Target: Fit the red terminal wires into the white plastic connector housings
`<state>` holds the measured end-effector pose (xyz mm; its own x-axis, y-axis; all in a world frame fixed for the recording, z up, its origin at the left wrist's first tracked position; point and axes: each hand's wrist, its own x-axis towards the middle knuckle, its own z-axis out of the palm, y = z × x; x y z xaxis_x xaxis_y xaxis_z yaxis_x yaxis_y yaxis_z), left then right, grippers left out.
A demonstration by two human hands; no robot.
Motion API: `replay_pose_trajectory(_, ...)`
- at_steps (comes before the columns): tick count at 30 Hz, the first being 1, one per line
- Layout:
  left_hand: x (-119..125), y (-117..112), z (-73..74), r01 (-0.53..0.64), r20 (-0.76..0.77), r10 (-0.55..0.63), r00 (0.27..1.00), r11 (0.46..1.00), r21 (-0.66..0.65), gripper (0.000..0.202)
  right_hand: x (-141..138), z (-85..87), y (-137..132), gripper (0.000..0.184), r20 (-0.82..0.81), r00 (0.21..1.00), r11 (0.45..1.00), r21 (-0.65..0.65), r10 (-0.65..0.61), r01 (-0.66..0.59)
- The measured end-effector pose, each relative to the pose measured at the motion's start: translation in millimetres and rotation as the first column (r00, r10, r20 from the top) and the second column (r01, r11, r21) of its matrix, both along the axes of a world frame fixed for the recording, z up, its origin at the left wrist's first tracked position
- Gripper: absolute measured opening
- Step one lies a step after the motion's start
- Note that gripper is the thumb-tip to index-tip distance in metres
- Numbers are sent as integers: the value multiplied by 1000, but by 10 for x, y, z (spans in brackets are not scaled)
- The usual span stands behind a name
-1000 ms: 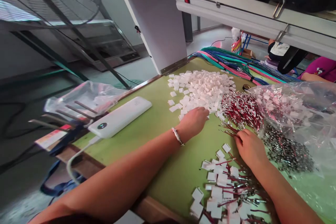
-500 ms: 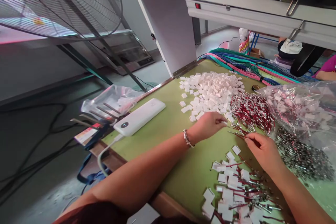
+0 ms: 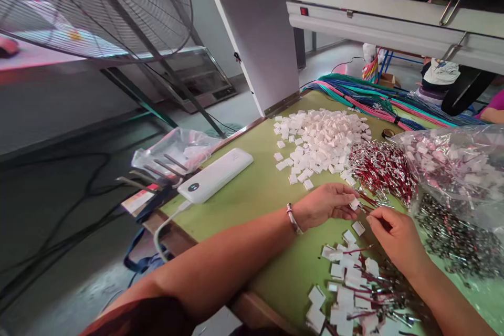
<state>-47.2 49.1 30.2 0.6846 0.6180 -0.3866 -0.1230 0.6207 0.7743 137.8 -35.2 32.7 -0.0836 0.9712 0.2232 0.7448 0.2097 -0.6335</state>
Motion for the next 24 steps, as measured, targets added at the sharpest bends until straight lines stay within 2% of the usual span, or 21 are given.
replay_pose_trajectory(3, 8, 2, -2, 10, -39, -9, 999, 1000, 25, 12, 21, -2, -5, 20, 44, 999, 1000, 24, 8, -9)
replay_pose_trajectory(6, 15, 3, 3, 8, -66, -5, 998, 998, 54, 11, 32, 1, -15, 19, 157, 988, 992, 123, -1, -19)
replay_pose_trajectory(9, 14, -1, 11, 35, -78, -30, 996, 998, 59, 17, 39, -3, -19, 19, 274, 961, 973, 228, -28, -37)
replay_pose_trajectory(14, 24, -29, -15, 79, -77, -70, 995, 989, 127, 28, 29, -38, -28, 23, 407, 911, 943, 325, -68, -75)
replay_pose_trajectory(18, 51, -60, -54, 123, -93, -107, 990, 975, 187, 38, 32, -87, -36, 24, 443, 896, 939, 297, 28, -176)
replay_pose_trajectory(24, 56, -51, -94, 253, -94, -238, 967, 945, 207, 38, 109, -141, -38, 22, 334, 923, 943, 202, 189, -266)
